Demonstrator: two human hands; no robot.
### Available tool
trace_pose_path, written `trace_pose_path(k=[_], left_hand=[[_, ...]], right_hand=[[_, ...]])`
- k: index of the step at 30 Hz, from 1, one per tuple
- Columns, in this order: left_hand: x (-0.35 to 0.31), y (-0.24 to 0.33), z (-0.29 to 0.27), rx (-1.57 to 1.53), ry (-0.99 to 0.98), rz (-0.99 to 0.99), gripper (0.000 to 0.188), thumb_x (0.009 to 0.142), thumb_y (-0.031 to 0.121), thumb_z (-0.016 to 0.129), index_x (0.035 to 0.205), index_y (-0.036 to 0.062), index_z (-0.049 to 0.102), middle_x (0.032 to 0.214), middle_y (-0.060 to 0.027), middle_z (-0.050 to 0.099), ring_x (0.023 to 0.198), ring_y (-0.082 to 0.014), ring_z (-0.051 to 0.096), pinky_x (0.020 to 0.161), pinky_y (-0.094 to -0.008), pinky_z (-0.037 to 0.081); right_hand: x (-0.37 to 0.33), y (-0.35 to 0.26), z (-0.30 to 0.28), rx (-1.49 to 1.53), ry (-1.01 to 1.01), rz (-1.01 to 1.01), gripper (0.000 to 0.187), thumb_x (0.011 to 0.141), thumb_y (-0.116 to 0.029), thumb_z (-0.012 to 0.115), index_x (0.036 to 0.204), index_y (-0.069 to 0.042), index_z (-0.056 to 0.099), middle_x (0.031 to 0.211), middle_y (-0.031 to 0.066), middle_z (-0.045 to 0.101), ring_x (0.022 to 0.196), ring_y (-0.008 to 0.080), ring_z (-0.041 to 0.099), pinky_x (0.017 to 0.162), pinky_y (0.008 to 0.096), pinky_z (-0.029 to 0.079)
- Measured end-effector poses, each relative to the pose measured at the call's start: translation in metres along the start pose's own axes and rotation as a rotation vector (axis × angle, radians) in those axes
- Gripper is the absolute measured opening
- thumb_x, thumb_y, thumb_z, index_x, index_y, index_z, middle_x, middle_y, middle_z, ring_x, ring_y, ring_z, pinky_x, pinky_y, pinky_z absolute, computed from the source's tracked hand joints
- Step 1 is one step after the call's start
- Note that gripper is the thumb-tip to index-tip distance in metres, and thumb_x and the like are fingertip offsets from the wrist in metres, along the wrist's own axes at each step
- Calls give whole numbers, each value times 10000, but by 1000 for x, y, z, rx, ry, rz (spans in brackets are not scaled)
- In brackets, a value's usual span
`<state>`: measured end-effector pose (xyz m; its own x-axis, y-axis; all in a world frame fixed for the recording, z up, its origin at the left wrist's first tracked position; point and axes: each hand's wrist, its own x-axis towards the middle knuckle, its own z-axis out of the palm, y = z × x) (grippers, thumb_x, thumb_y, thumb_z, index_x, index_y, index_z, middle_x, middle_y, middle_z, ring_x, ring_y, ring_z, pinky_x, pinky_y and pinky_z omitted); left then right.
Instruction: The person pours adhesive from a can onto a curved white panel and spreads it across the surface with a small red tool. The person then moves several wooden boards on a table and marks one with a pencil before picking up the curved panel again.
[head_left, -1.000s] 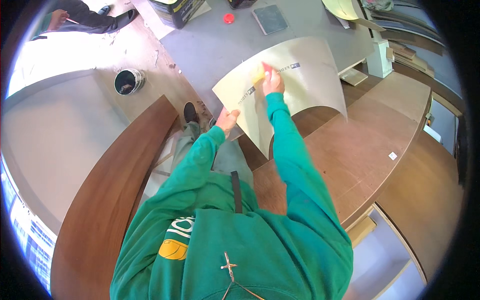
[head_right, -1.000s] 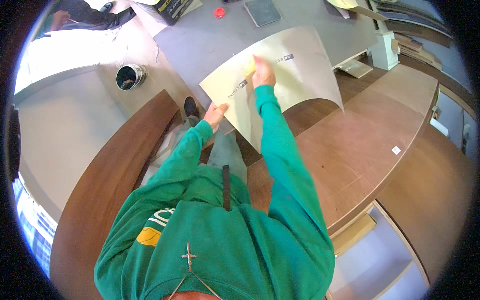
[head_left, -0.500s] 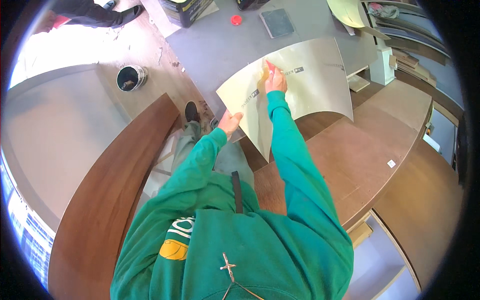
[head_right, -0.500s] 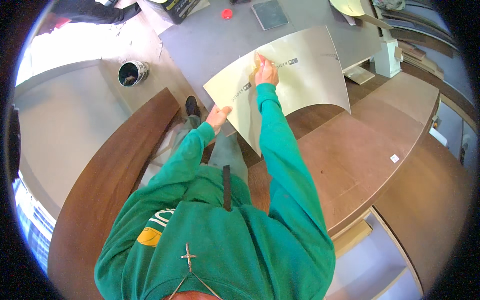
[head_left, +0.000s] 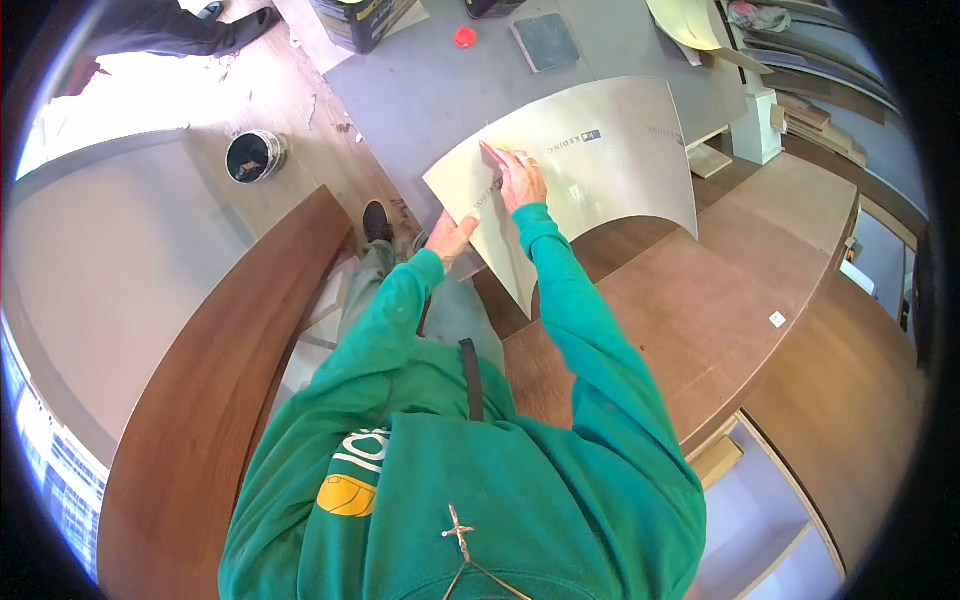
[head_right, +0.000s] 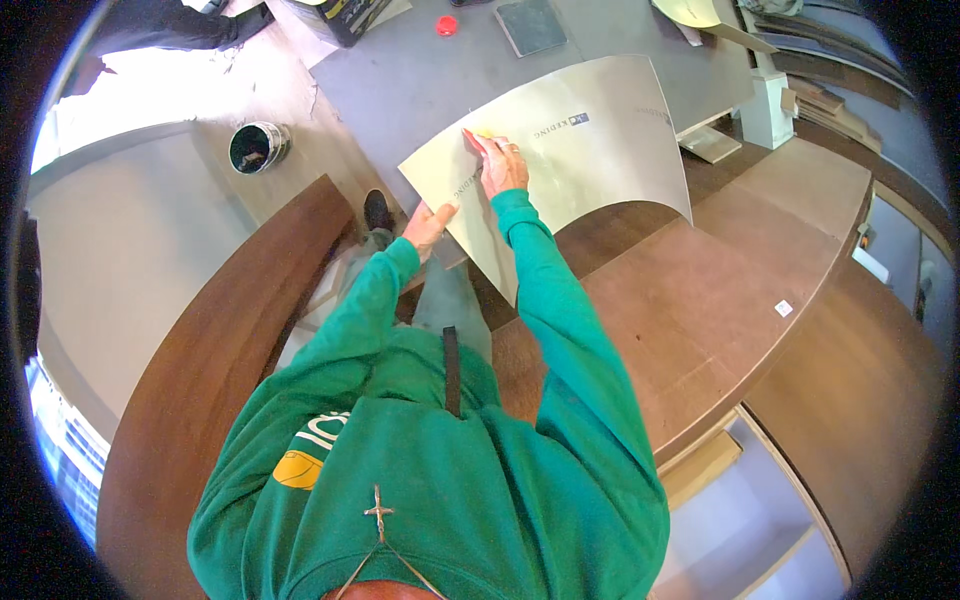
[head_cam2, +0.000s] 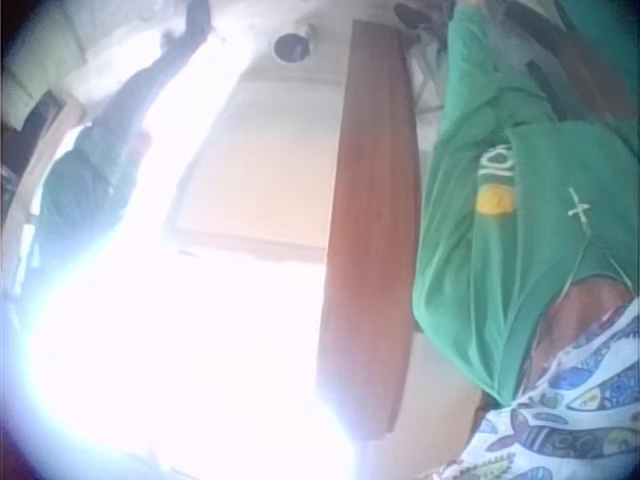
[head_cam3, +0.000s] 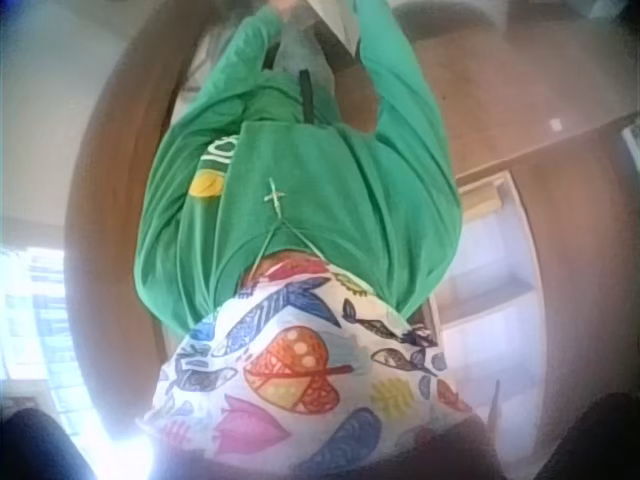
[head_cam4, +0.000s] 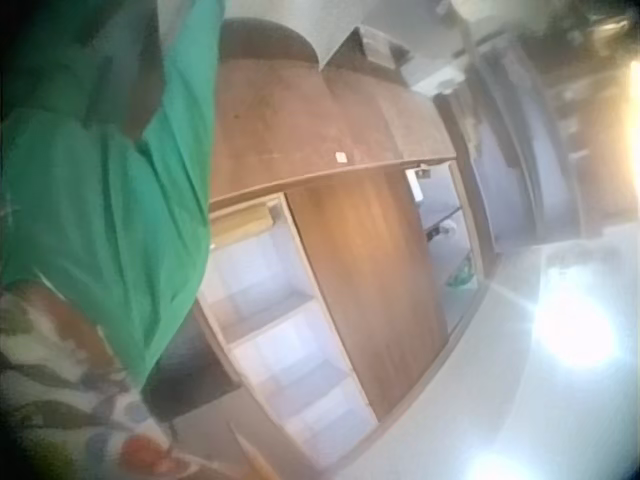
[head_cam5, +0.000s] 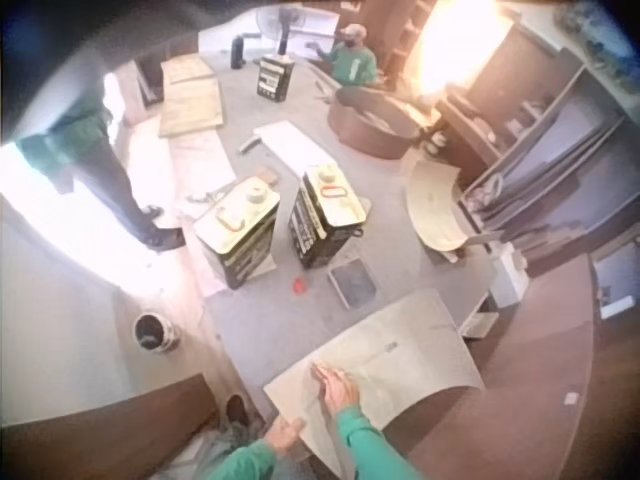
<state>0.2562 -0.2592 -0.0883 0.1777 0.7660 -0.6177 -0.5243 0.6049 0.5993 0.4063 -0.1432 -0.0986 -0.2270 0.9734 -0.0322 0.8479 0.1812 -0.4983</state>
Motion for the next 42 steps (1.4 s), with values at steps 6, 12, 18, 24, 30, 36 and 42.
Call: trace_pose_path(k=[6,12,18,24,30,36,42], left_hand=[[-13,23,4,-7,-30,-117,769,824,203,645,1445,29,226,1338,-133,465,1205,-264,472,947,-451,438],[-10,25,-3,-101,-128,-125,734,809,206,665,1407,65,263,1349,-121,436,1208,-272,472,896,-506,464],[-13,19,-8,-66,-73,-122,733,797,158,647,1403,31,255,1318,-163,449,1172,-302,508,881,-504,496],[-8,19,-10,-95,-90,-152,636,809,145,632,1362,71,327,1300,-105,471,1146,-267,507,886,-512,466],[-9,14,-13,-74,-66,-117,657,798,155,638,1368,50,329,1279,-111,495,1156,-261,502,870,-491,478],[-3,11,-16,-90,-88,-103,640,802,162,641,1358,41,347,1278,-110,503,1148,-258,515,868,-476,486],[-6,10,-20,-82,-61,-118,594,821,147,630,1345,49,369,1256,-102,526,1115,-248,542,880,-484,491]], right_hand=[[-6,14,-1,-141,86,245,246,900,-142,529,1127,-154,622,1073,131,603,1005,356,569,843,467,482],[-21,1,12,-84,-62,120,218,908,-172,514,1071,-80,626,1085,183,607,1009,383,576,851,481,476],[19,10,8,-84,9,264,240,897,-162,515,1050,-14,624,1048,232,618,977,408,583,857,490,464],[23,-5,12,-142,-109,204,215,896,-149,530,1070,-90,643,1070,161,607,1002,367,582,865,471,471],[40,-5,2,-163,-1,259,244,909,-160,518,1113,-141,652,1074,155,608,1021,358,585,855,471,481],[27,-16,5,-124,-84,226,264,917,-166,511,1133,-207,656,1057,158,614,1019,357,586,849,463,479],[13,-8,1,-105,-56,183,281,916,-159,512,1163,-199,641,1070,163,614,988,352,585,864,458,467]])
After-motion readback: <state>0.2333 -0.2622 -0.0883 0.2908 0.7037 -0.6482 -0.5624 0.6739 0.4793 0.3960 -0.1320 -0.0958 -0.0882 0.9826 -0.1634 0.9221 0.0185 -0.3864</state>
